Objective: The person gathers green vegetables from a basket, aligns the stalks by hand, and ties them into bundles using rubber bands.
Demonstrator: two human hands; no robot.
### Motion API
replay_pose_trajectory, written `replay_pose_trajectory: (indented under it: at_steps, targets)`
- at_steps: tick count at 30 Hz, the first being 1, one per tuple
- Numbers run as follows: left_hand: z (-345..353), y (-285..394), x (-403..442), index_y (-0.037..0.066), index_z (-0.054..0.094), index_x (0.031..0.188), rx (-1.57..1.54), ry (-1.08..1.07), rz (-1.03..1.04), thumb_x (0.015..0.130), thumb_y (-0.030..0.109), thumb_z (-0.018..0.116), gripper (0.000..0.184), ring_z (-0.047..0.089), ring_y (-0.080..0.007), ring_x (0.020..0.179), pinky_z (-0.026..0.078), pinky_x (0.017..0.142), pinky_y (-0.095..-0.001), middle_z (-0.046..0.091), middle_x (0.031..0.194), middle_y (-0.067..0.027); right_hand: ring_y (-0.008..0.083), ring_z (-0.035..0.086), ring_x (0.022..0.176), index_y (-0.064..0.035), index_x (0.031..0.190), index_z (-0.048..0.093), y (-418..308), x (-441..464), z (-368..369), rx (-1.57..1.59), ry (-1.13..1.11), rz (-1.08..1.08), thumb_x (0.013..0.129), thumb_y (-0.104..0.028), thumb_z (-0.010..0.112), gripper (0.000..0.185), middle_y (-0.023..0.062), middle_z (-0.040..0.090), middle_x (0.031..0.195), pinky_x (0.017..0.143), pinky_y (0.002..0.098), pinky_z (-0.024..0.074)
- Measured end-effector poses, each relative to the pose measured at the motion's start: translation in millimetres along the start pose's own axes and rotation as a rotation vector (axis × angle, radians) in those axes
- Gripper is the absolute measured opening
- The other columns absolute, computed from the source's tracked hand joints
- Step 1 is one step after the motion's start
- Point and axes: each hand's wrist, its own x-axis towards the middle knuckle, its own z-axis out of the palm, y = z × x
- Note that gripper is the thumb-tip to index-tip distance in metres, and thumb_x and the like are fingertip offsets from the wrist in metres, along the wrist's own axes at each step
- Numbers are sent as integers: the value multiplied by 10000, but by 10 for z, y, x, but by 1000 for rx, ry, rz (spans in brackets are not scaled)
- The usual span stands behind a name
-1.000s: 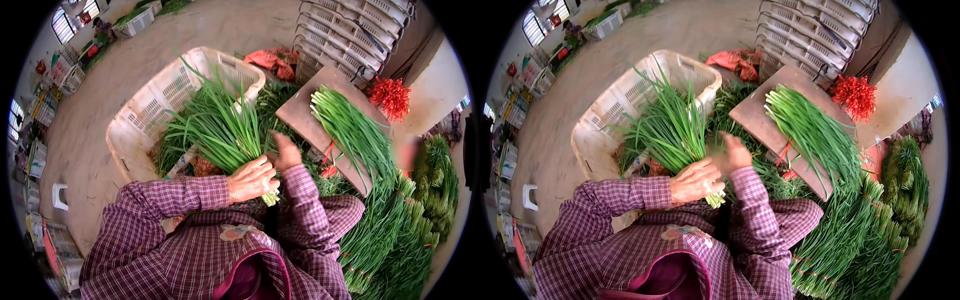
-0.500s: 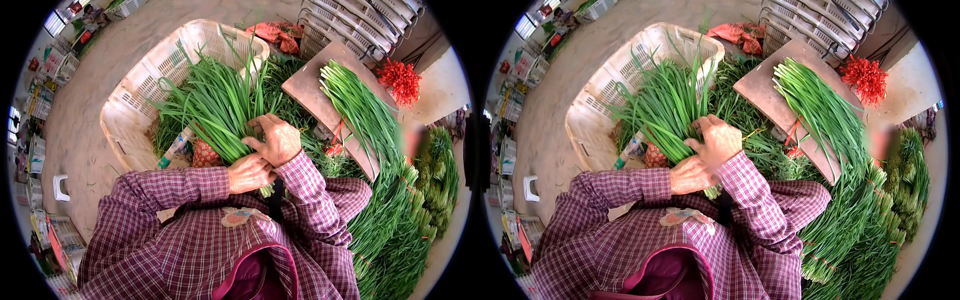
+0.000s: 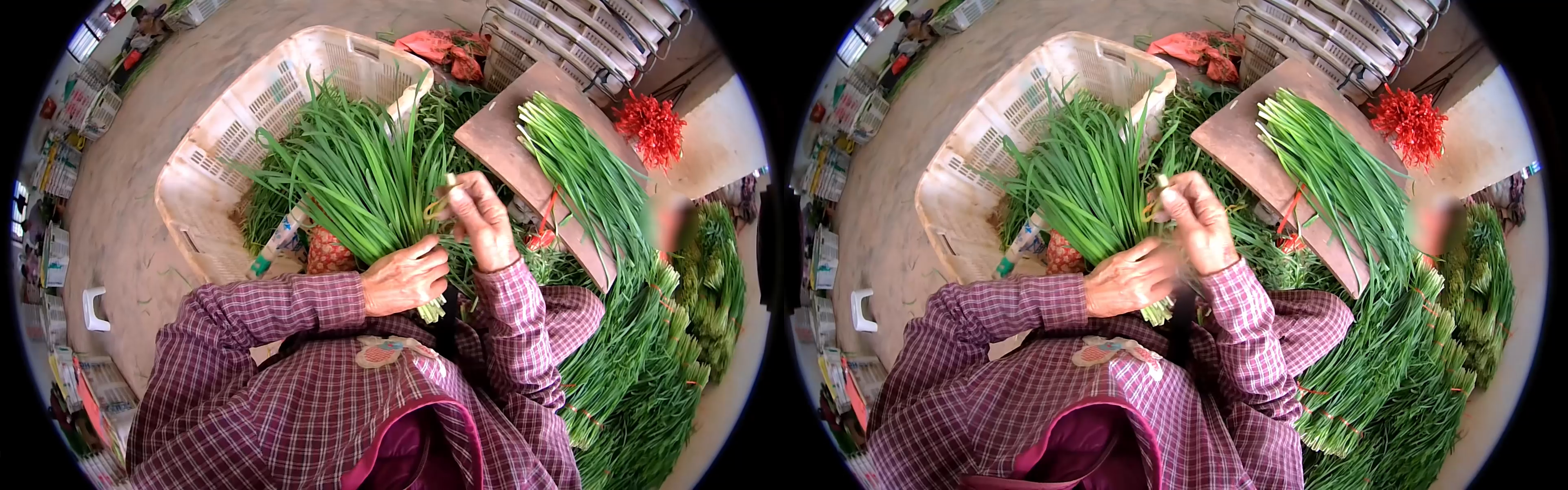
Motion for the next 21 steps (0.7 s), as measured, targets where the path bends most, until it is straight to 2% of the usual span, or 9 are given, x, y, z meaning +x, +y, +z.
replay_pose_trajectory:
  at_steps: [1, 4, 6, 7, 8, 10, 12, 17, 21]
  targets:
    - [-2, -8, -3, 88, 583, 710, 2, 27, 6, 704, 172, 614, 89, 522, -189, 954, 294, 1081, -434, 546, 792, -33, 80, 570, 626, -74, 989, 531, -121, -12, -46, -15, 84, 133, 960, -198, 512, 129, 17, 631, 835, 493, 183, 420]
    - [20, -6, -18, 91, 571, 707, -20, 72, 6, 691, 149, 621, 78, 525, -192, 944, 289, 1095, -440, 532, 772, -28, 89, 599, 640, -88, 995, 536, -107, 33, -373, 68, 185, -7, 962, -227, 509, 145, 30, 641, 819, 472, 181, 413]
    - [44, -2, -36, 93, 556, 696, -74, 47, -1, 701, 143, 612, 75, 531, -189, 918, 307, 1086, -437, 522, 750, -25, 116, 613, 671, -62, 1000, 567, -191, 10, -547, -238, 52, 2, 957, -223, 519, 174, 34, 636, 814, 516, 222, 462]
    - [42, 2, -44, 93, 556, 696, -76, 46, -1, 701, 143, 612, 75, 531, -189, 918, 307, 1086, -437, 522, 750, -25, 172, 631, 691, -77, 1026, 613, -18, 15, -599, -481, -47, -183, 909, -188, 578, 165, 52, 643, 819, 578, 303, 511]
    - [35, 7, -48, 94, 551, 694, -82, 55, 1, 704, 142, 609, 76, 534, -187, 900, 317, 1079, -435, 520, 742, -23, 234, 649, 733, -132, 1045, 652, 102, -9, -701, -1122, -7, -315, 841, -164, 633, 208, 80, 657, 869, 635, 351, 529]
    - [35, -8, -30, 94, 546, 693, -89, 70, 10, 707, 142, 605, 78, 537, -186, 883, 328, 1071, -433, 518, 734, -21, 256, 657, 753, -173, 968, 688, -30, -73, -534, -1284, 5, -247, 797, -168, 655, 174, 87, 668, 904, 654, 349, 531]
    - [21, 3, -41, 90, 551, 708, -98, 7, 8, 712, 148, 599, 76, 539, -177, 863, 339, 1058, -429, 518, 730, -13, 246, 658, 696, -21, 895, 686, -94, -51, -319, -873, -95, -278, 805, -98, 650, 124, 130, 674, 796, 634, 336, 515]
    - [114, -3, -69, 84, 541, 724, -33, 76, 17, 705, 158, 598, 96, 540, -161, 825, 416, 843, -310, 534, 756, -32, 250, 653, 610, -40, 799, 704, -74, -50, 54, -1013, -202, -190, 747, -276, 723, 242, 118, 670, 711, 570, 332, 513]
    - [79, -12, -69, 85, 543, 726, -62, 57, 34, 708, 164, 591, 94, 542, -161, 826, 415, 858, -309, 537, 766, -30, 268, 641, 614, -25, 799, 691, -53, -34, 57, -969, -221, -55, 764, -236, 684, 213, 141, 658, 695, 560, 355, 500]
